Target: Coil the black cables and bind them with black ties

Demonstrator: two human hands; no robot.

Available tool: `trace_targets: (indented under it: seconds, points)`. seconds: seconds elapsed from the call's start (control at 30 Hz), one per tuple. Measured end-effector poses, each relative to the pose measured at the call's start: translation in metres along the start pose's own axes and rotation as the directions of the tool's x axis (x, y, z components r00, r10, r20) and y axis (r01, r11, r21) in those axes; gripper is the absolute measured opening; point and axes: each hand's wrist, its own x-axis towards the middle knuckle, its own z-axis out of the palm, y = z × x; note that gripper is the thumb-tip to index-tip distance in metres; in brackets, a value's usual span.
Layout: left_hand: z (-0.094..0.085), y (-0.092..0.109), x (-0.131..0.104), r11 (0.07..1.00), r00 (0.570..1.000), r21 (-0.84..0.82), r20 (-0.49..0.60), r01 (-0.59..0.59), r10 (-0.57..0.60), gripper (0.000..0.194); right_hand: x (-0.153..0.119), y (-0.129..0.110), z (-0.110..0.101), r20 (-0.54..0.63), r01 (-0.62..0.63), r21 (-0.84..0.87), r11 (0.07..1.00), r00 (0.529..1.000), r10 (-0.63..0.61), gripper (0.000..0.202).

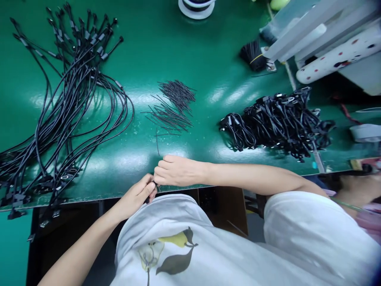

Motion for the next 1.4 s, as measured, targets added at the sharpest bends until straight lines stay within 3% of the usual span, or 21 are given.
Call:
trace_targets:
  seconds: [0.13,0.3,0.37,0.47,0.5,0.53,0.6,0.63,0.67,0.7,0.73,0.83,0.9,1.0,1.03,1.1,1.2,1.27,1.33,1.4]
  points:
    - [-0.003,0.014,0.010,0.966,1.000,0.257,0.018,0.000,-0.005,0.034,-0.003,0.006,0.000,0.012,0.019,0.012,1.000,1.000,-0.019,0.023]
    - [0.009,0.021,0.018,0.852,0.982,0.522,-0.172,0.028,0.073,0.030,-0.008,0.004,0.012,0.147,-0.067,0.107,0.992,0.988,0.051,0.026]
    - [0.013,0.020,0.020,0.863,0.969,0.506,-0.223,0.019,0.110,0.030,-0.011,0.011,0.008,0.196,-0.100,0.212,0.972,0.979,0.057,0.027]
    - [0.009,0.016,0.021,0.957,0.952,0.291,-0.292,-0.004,0.093,0.032,-0.023,0.045,-0.007,0.152,-0.206,0.348,0.915,0.975,0.162,0.032]
    - [0.005,0.015,0.022,0.984,0.939,0.175,-0.334,-0.024,0.083,0.033,-0.031,0.062,-0.012,0.132,-0.311,0.344,0.886,0.950,0.283,0.034]
    - [0.002,0.014,0.022,0.997,0.921,0.046,-0.383,-0.058,0.071,0.034,-0.040,0.082,-0.014,0.123,-0.454,0.308,0.836,0.891,0.438,0.034]
    - [-0.004,0.015,0.024,0.967,0.883,-0.206,-0.469,-0.150,0.037,0.036,-0.060,0.124,-0.011,0.119,-0.772,0.124,0.624,0.636,0.763,0.037]
    - [-0.006,0.017,0.024,0.933,0.870,-0.305,-0.492,-0.192,0.018,0.037,-0.069,0.144,-0.006,0.127,-0.862,0.017,0.506,0.504,0.854,0.038]
    - [-0.006,0.019,0.024,0.899,0.865,-0.381,-0.502,-0.218,-0.004,0.037,-0.077,0.160,0.001,0.155,-0.900,-0.069,0.430,0.416,0.896,0.039]
    - [-0.006,0.021,0.024,0.871,0.863,-0.433,-0.504,-0.230,-0.022,0.038,-0.083,0.173,0.009,0.184,-0.911,-0.132,0.392,0.366,0.912,0.041]
    - [-0.004,0.023,0.023,0.852,0.860,-0.465,-0.509,-0.238,-0.038,0.038,-0.087,0.183,0.016,0.213,-0.907,-0.175,0.382,0.344,0.915,0.041]
    - [-0.002,0.026,0.017,0.824,0.830,-0.499,-0.554,-0.268,-0.065,0.036,-0.091,0.192,0.025,0.251,-0.873,-0.251,0.419,0.359,0.899,0.040]
    - [-0.001,0.026,0.012,0.811,0.809,-0.503,-0.584,-0.300,-0.063,0.036,-0.091,0.187,0.018,0.239,-0.868,-0.296,0.400,0.338,0.910,0.038]
    - [0.000,0.027,0.008,0.792,0.809,-0.512,-0.586,-0.331,-0.040,0.036,-0.087,0.161,-0.002,0.133,-0.911,-0.293,0.291,0.263,0.956,0.033]
    - [0.001,0.028,0.008,0.789,0.819,-0.518,-0.573,-0.331,-0.032,0.036,-0.082,0.147,-0.007,0.085,-0.928,-0.251,0.275,0.262,0.961,0.031]
    - [0.006,0.030,0.011,0.786,0.850,-0.533,-0.527,-0.314,-0.018,0.036,-0.066,0.110,-0.012,0.034,-0.936,-0.076,0.344,0.342,0.939,0.027]
    - [0.012,0.033,0.020,0.786,0.898,-0.547,-0.440,-0.289,0.024,0.046,-0.031,0.041,-0.007,0.110,-0.777,0.323,0.540,0.598,0.794,0.022]
    - [0.013,0.029,0.026,0.800,0.895,-0.514,-0.441,-0.310,0.064,0.047,-0.007,0.001,-0.001,0.132,-0.650,0.455,0.609,0.726,0.675,0.020]
    - [0.011,0.022,0.028,0.829,0.864,-0.439,-0.494,-0.347,0.100,0.042,0.010,-0.023,0.001,0.066,-0.590,0.370,0.717,0.787,0.613,0.020]
    - [0.008,0.015,0.027,0.868,0.825,-0.336,-0.548,-0.366,0.135,0.038,0.022,-0.029,0.001,-0.062,-0.526,0.158,0.836,0.839,0.540,0.024]
